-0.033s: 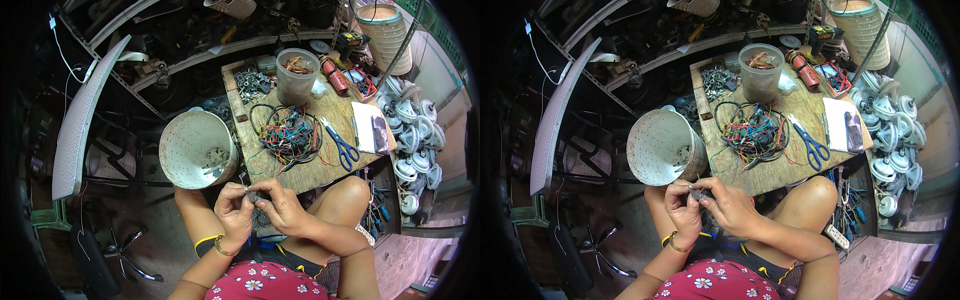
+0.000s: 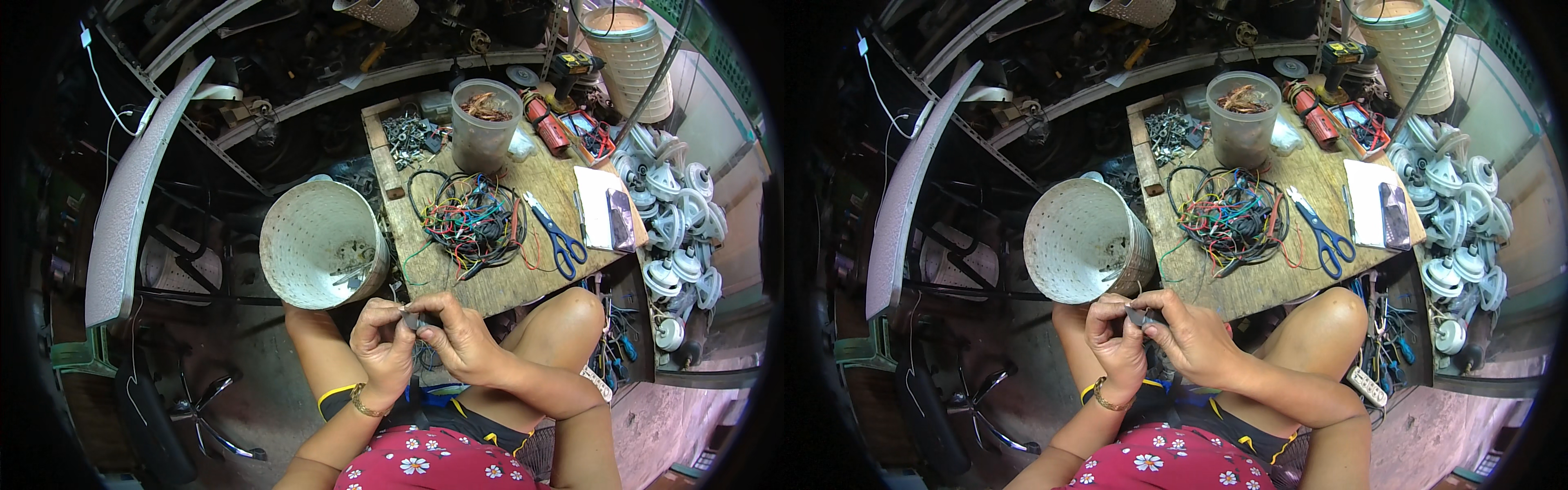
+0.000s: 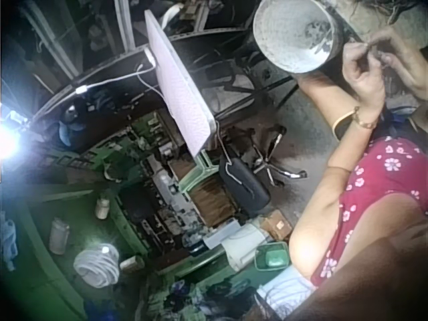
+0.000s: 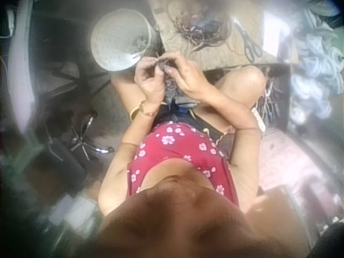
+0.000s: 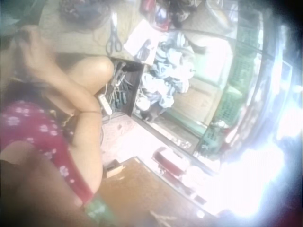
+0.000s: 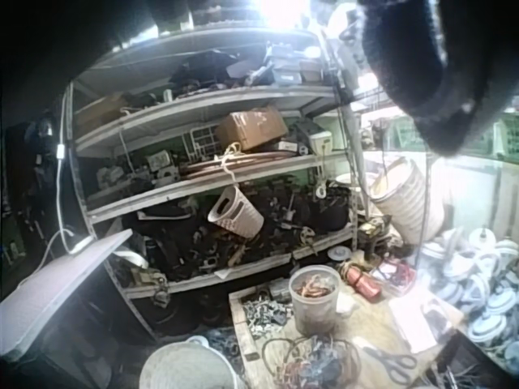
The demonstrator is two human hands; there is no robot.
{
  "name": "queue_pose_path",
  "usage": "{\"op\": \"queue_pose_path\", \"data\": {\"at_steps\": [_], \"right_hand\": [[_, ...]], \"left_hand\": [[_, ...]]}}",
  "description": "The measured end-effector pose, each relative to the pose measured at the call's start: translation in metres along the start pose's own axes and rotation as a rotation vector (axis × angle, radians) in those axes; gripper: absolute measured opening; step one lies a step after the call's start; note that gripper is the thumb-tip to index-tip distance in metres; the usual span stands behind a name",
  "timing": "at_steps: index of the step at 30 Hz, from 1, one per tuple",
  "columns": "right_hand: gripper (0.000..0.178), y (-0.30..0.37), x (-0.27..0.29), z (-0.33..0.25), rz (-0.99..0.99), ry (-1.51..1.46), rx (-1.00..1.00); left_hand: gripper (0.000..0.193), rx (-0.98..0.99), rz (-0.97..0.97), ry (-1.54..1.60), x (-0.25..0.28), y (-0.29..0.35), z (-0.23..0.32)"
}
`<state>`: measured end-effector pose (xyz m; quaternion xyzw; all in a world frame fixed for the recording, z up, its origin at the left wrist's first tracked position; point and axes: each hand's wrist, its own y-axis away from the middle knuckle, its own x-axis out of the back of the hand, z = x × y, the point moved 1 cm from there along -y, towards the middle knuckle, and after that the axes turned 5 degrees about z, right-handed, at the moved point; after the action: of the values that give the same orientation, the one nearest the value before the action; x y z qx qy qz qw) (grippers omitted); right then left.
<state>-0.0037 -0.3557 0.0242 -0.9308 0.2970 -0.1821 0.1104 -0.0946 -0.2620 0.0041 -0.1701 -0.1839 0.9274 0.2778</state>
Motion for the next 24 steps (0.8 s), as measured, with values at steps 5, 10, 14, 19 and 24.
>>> {"op": "queue_pose_path", "data": {"at_steps": [5, 10, 14, 19, 24], "right_hand": [[0.030, 0.001, -0.004, 0.006, 0.009, -0.146, -0.084], [0.042, -0.012, 0.020, 0.005, -0.265, -0.796, -0.513], [0.027, -0.020, 0.035, 0.013, -0.140, -0.366, -0.363], [0.014, -0.022, 0.032, 0.017, -0.164, -0.379, -0.424], [0.015, -0.019, 0.032, 0.018, -0.241, -0.438, -0.518]], "left_hand": [[0.009, -0.186, -0.058, -0.236, 0.006, -0.005, -0.004], [0.006, 0.318, -0.055, -0.093, 0.014, -0.009, -0.006], [0.007, 0.493, -0.223, -0.080, 0.019, -0.011, -0.002], [0.006, 0.492, -0.311, -0.046, 0.020, -0.009, -0.002], [0.007, 0.502, -0.298, -0.008, 0.020, -0.007, -0.001]]}}
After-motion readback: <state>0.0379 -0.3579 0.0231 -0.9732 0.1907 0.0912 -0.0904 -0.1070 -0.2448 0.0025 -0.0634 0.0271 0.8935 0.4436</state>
